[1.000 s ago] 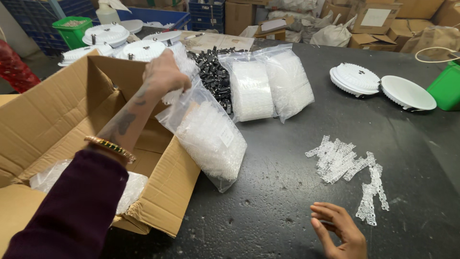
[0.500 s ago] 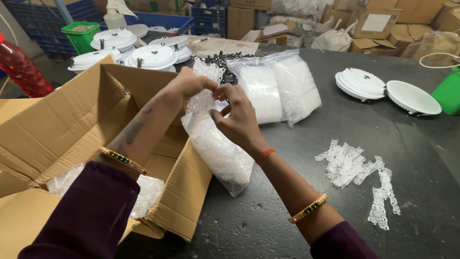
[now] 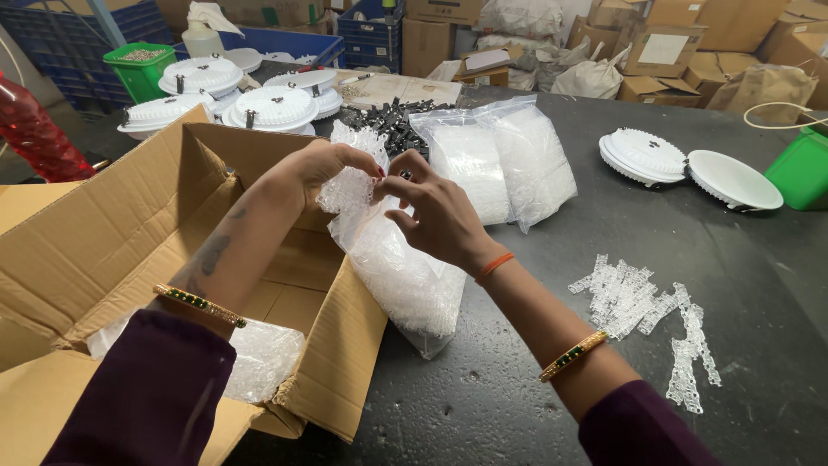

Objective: The person sorts through clear plastic light diffuser strips on a table and places them into a clear plastic bag.

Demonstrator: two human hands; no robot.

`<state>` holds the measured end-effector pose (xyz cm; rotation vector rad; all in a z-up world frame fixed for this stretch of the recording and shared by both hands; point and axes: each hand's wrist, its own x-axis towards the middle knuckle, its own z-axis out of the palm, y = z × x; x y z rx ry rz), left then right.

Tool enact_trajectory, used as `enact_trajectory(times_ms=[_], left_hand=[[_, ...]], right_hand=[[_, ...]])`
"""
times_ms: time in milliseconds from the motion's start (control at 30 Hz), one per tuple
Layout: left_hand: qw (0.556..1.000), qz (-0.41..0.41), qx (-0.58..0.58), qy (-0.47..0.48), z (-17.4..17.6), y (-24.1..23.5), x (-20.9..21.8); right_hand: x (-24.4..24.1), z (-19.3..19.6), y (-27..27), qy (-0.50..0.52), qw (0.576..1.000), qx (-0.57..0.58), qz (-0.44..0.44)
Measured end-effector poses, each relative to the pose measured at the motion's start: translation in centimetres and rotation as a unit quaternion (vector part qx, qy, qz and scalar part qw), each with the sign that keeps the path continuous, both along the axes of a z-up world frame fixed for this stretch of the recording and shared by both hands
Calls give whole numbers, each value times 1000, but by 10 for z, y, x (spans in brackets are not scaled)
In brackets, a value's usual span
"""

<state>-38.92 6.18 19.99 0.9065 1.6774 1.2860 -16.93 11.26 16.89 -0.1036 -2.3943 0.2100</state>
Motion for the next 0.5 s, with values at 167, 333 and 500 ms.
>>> enact_trajectory(times_ms=[167,333,500], left_hand=[[1000,6,-3,11,3,-4,-12],[997,32,-11,64,5,-14,-16],[996,36,-7,76,0,-11,-13]], right_hand=[[-5,-2,1,-25,999,-9,27],[-14,3,6,-65,997,-3,41],[-17,10,9,-75,995,36,60]])
